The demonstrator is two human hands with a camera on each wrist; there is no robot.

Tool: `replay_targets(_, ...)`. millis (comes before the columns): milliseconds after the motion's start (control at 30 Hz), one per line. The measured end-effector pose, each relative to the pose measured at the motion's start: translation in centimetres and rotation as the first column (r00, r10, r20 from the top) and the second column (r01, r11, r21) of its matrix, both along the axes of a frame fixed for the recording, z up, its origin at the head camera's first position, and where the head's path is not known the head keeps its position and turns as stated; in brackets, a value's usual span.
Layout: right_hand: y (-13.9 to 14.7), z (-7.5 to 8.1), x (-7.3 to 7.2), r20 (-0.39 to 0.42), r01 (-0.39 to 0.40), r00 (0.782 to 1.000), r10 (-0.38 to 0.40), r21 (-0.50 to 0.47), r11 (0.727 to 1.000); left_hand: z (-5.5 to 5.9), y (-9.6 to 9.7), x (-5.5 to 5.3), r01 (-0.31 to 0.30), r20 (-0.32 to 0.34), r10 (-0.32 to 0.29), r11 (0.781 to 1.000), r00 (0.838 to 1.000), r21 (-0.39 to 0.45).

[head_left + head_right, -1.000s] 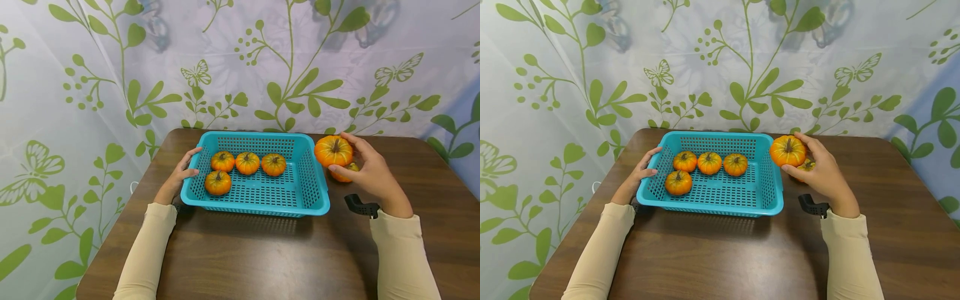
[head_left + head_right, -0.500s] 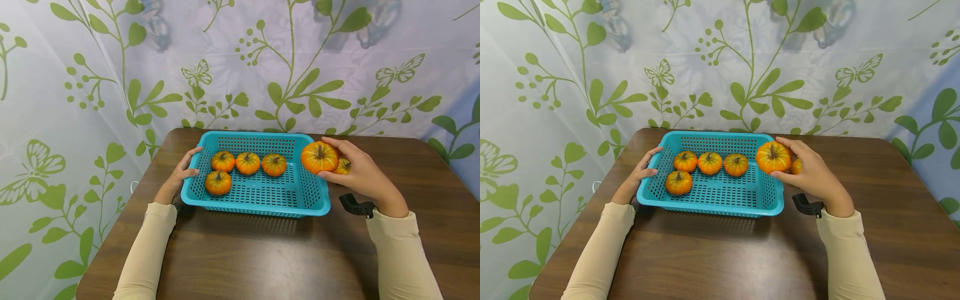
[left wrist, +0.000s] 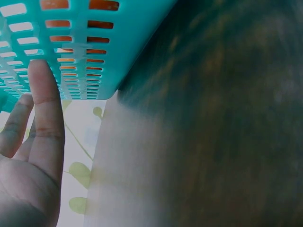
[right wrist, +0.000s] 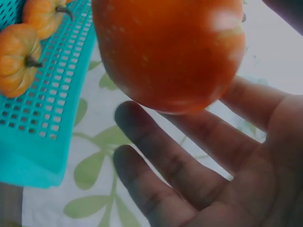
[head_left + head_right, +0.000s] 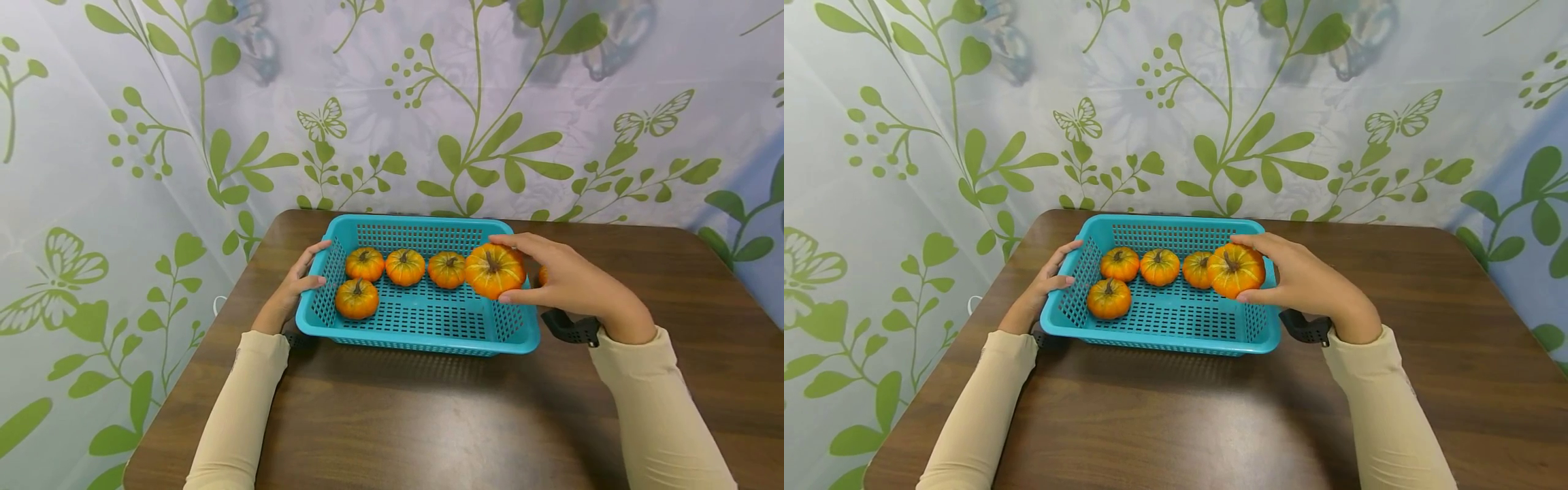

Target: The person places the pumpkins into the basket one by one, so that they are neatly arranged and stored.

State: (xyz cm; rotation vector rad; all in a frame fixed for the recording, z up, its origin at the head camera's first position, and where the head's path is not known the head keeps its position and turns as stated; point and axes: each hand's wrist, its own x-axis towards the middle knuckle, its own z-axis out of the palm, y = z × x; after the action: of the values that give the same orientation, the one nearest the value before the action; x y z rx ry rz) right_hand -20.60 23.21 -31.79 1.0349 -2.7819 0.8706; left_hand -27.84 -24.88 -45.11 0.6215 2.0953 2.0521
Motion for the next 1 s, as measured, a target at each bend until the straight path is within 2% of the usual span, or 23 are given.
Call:
replay_targets(167, -1.1, 0.8, -0.3, 0.037, -0.055, 0.998, 0.054, 0.049, 0.997, -0.1, -0.1, 0.0, 0.003, 0.007, -0.003, 1.000, 1.000, 0.008)
replay_targets(467, -3.1, 0.9, -1.7, 0.124, -0.147, 0.983, 0.139, 0.059, 0.987, -0.2, 0.0, -0.1, 0.016, 0.017, -0.017, 0.999, 1.000, 0.042)
replay_targets(833, -5.1, -0.5, -3.3, 0.226, -0.236, 0.949, 0.220, 0.043, 0.971, 0.1, -0.1, 0.1, 0.011, 0.016, -0.011, 1.000, 1.000, 0.023)
replay_targets(1000, -5.9, -1.2, -4.1, 0.276, -0.274, 0.925, 0.261, 0.010, 0.962, 0.0, -0.1, 0.1, 0.007, 0.009, -0.007, 1.000, 1.000, 0.002)
